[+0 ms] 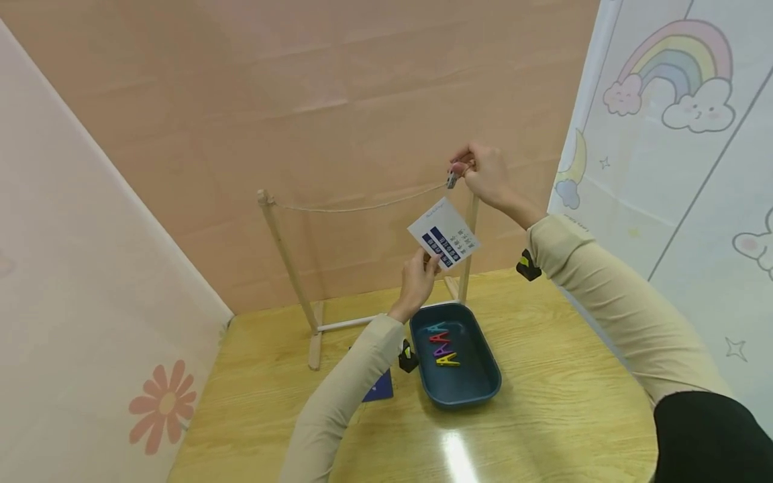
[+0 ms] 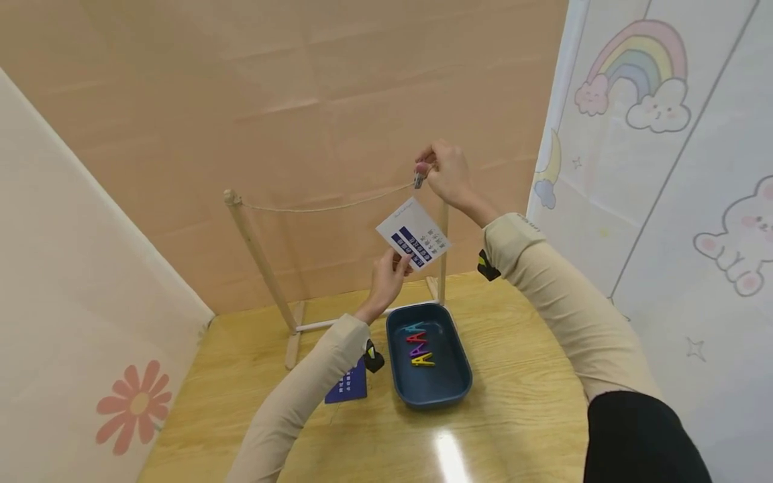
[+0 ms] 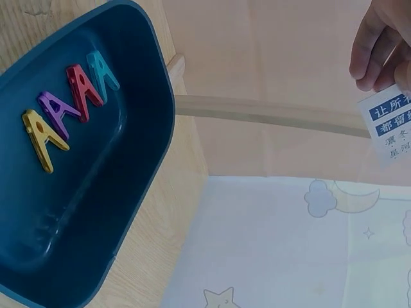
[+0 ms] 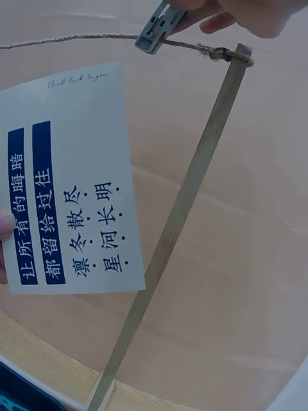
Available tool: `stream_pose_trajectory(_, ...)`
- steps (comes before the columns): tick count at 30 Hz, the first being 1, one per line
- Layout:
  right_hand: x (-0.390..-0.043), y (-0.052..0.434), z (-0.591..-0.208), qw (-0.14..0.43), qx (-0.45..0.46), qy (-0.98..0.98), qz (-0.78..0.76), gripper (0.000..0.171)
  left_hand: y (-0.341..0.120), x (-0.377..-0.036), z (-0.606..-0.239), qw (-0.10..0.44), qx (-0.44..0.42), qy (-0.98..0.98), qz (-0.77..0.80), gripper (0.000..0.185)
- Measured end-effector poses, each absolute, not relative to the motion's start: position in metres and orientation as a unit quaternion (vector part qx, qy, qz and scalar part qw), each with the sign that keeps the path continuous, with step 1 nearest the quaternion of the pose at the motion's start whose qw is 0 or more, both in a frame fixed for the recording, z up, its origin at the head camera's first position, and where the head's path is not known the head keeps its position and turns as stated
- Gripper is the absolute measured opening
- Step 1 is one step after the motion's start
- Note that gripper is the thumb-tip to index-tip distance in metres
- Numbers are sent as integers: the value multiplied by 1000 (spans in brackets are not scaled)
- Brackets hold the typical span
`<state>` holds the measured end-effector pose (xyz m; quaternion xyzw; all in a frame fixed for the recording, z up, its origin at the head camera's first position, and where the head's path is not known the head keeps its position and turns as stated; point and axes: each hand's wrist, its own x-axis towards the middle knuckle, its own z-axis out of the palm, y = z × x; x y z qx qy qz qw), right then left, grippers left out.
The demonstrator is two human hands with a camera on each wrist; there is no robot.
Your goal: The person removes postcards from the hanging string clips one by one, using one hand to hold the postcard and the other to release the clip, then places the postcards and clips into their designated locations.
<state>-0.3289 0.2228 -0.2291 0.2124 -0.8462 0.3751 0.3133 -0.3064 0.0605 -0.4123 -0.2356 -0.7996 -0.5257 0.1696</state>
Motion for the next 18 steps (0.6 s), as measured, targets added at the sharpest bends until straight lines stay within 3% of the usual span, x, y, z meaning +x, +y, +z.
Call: stream_pose_trajectory(18,-325,216,-236,374,206,-804,414,34,46,-306,-417,174,-216,-801,-530,19)
